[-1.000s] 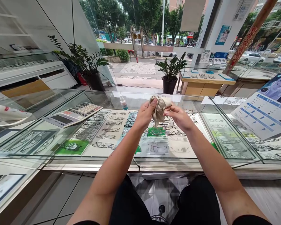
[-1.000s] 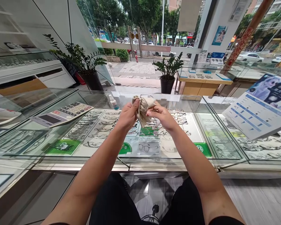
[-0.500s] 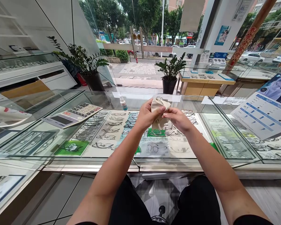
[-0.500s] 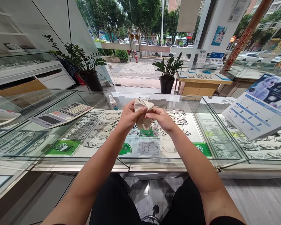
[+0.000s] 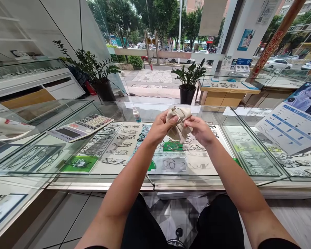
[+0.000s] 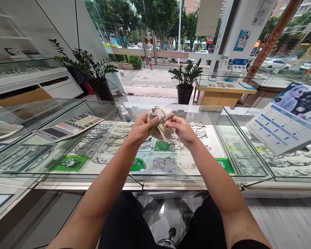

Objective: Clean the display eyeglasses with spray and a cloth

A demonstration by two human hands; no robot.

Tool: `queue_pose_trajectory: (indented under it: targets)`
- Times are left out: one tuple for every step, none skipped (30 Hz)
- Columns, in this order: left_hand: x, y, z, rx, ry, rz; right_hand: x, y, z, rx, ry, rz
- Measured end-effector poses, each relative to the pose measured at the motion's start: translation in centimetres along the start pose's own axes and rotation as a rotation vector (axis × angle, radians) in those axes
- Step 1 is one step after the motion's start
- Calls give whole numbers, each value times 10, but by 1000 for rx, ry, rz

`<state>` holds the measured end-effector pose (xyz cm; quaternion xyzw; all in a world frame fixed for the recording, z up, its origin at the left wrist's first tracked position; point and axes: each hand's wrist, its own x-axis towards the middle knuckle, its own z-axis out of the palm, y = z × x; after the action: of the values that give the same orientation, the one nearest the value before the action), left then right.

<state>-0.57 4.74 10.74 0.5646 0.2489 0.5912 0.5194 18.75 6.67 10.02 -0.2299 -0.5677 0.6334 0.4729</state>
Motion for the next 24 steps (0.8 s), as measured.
queue_pose_trajectory:
  targets:
    - [-1,1,1,2,-5,-3,0,1,-1,7,-1,1]
    - [-1,2,1,5,-2,-7,0,2,-1,15,-6,2]
    - [-1,2,2,10,7,-11,0,3,0,23,-13,4]
    - [-2,1,4,13,21,-13,1,5,0,28,-23,8]
    - [-2,0,5,15,41,-9,1,7,2,31,-35,13]
    - [-1,-2,6,19,65,2,1,10,3,32,-48,19]
    - [-1,-3,8,24,94,20,1,12,4,35,-63,26]
    - [-1,-4,10,30,123,41,1,14,6,39,-77,30]
    - [-1,-6,11,38,152,62,1,16,7,44,-88,33]
    - [0,-7,12,48,183,81,1,18,9,50,-99,34]
    - [0,-8,12,58,214,96,1,19,10,53,-107,34]
    - [0,-8,12,64,242,106,1,19,10,51,-112,32]
    - [1,-9,12,63,261,110,1,19,10,45,-114,28]
    - [1,-11,11,52,269,105,0,18,10,36,-111,22]
    - [2,-12,10,33,265,96,0,17,10,27,-106,15]
    - [3,-13,9,10,253,82,0,15,8,23,-97,6]
    - [4,-14,7,-15,240,68,0,13,7,26,-86,-4]
    - [5,-15,6,-41,233,59,0,10,5,35,-74,-15]
    - [6,-16,5,-66,234,54,0,9,3,51,-60,-28]
    - [7,-17,4,-87,245,51,1,7,1,70,-43,-44]
    - [8,-17,3,-104,262,49,2,6,-2,89,-21,-63]
    - [9,-17,3,-115,285,45,4,5,-5,109,5,-86]
    - [9,-17,2,-121,311,41,6,4,-8,127,33,-111]
    - [10,-17,2,-120,336,34,8,3,-12,140,63,-139]
